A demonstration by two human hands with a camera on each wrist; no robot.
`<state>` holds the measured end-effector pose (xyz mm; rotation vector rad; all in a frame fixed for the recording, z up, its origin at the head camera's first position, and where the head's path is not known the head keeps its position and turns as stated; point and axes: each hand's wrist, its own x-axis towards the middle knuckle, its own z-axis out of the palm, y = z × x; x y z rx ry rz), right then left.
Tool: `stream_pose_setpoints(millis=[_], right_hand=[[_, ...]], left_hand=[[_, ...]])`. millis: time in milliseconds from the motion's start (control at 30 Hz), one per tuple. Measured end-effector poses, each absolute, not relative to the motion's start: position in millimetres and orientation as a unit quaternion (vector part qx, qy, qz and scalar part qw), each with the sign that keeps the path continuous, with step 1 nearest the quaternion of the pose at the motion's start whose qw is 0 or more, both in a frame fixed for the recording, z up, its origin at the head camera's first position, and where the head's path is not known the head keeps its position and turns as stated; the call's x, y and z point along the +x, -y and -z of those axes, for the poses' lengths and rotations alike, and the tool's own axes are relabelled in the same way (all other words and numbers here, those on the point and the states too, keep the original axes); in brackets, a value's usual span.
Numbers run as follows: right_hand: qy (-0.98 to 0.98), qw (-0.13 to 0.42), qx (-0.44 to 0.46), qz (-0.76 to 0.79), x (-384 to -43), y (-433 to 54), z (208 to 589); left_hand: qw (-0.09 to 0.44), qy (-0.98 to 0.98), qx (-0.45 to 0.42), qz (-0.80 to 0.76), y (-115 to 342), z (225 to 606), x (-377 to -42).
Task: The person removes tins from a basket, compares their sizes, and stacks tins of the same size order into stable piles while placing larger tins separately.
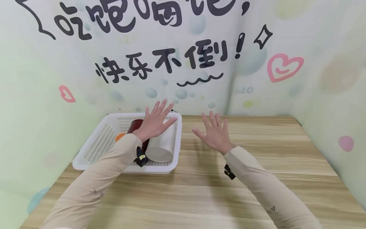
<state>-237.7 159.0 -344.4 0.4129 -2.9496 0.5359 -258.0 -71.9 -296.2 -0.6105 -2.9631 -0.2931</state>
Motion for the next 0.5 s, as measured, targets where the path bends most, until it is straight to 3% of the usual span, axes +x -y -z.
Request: stream_pose_setpoints(millis=[500], right_hand=[[0.958, 0.064, 0.194, -0.201, -221.6, -134.8, 333.4]], left_hand=[[0.098, 0.961, -0.229, 0.118, 121.7, 285.6, -222.3]])
